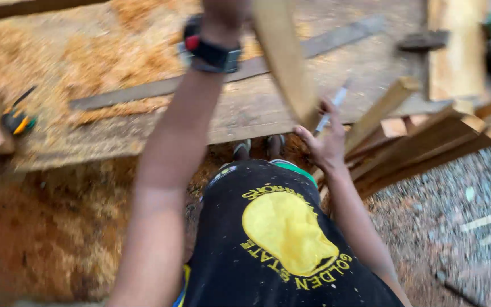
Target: The person measures and marks wooden planks on a workbench using a metal square and a pen. They align the square on the wood, draw lines, and then move the planks to different positions on the bench.
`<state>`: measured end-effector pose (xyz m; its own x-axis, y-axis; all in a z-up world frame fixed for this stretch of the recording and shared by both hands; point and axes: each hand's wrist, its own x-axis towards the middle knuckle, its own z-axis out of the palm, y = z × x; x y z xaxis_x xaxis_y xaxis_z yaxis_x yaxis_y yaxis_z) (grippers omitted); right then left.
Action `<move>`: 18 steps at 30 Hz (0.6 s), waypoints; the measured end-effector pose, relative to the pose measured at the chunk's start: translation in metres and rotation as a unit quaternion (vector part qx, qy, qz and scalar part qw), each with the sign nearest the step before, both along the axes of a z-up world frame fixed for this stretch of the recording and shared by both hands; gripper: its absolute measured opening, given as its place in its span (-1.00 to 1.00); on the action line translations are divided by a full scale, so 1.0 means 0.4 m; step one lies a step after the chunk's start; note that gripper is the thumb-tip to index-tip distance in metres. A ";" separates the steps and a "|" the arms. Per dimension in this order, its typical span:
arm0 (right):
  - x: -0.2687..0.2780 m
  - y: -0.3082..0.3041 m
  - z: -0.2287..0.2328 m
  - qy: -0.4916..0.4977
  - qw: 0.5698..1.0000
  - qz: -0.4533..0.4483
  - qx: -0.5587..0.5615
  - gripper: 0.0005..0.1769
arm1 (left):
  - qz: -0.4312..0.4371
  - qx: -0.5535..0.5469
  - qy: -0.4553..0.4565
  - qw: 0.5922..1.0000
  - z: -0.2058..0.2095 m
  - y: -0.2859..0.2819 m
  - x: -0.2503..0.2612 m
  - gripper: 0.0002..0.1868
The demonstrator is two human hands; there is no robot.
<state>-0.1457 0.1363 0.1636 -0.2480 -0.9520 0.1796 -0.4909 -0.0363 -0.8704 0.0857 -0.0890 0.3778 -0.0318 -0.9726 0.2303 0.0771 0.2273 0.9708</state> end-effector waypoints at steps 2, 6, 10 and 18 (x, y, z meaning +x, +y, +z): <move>-0.015 0.007 -0.010 0.070 0.997 0.010 -0.009 0.28 | 0.047 0.057 0.041 0.996 -0.022 0.005 0.068 -0.32; -0.161 0.034 0.012 0.173 0.981 0.033 -0.083 -0.01 | 0.123 0.150 0.154 0.969 -0.093 -0.008 0.168 -0.13; -0.305 0.029 0.047 0.288 0.953 0.086 -0.040 -0.04 | 0.126 0.257 0.296 0.911 -0.307 -0.031 0.133 0.06; -0.515 -0.262 0.100 0.399 0.894 0.206 -0.007 -0.02 | 0.130 0.382 0.330 0.854 -0.607 0.041 0.156 0.10</move>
<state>-0.3518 0.0314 0.2037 0.3360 -0.9289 0.1558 -0.8971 -0.3660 -0.2477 0.1482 -0.0726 0.1351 0.1005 -0.8015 -0.5894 0.7076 -0.3589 0.6087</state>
